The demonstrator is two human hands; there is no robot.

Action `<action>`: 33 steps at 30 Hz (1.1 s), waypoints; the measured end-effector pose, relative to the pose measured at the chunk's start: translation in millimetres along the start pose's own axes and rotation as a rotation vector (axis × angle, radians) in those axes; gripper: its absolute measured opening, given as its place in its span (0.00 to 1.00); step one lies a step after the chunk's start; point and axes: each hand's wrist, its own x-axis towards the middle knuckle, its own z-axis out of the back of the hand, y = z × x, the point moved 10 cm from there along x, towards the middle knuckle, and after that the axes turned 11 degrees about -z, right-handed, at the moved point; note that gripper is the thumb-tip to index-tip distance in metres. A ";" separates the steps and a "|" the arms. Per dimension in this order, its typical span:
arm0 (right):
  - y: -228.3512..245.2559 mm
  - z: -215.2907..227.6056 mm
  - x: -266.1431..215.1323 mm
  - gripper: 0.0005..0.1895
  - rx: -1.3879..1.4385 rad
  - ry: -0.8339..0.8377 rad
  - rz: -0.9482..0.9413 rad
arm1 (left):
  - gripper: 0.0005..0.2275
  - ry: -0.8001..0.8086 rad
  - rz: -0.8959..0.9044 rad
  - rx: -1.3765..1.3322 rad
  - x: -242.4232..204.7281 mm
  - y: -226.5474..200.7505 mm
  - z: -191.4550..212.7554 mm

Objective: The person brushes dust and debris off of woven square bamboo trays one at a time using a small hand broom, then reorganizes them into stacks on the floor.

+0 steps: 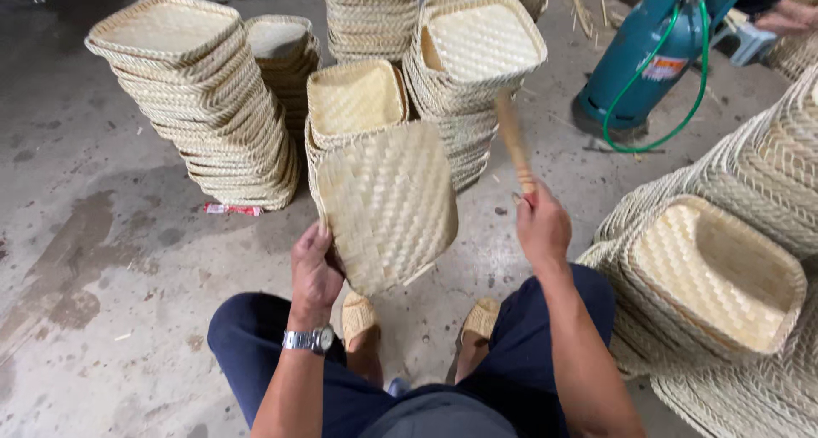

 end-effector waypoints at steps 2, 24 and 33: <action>-20.3 -14.9 1.3 0.13 0.342 0.196 -0.272 | 0.11 -0.010 -0.015 -0.061 -8.1 -1.4 2.2; 109.1 -0.5 31.6 0.12 0.521 0.376 0.207 | 0.15 0.232 0.058 0.022 -30.1 6.8 -55.4; 67.1 -9.4 19.2 0.06 0.777 0.385 -0.090 | 0.14 0.171 0.104 0.101 -28.6 37.8 -67.0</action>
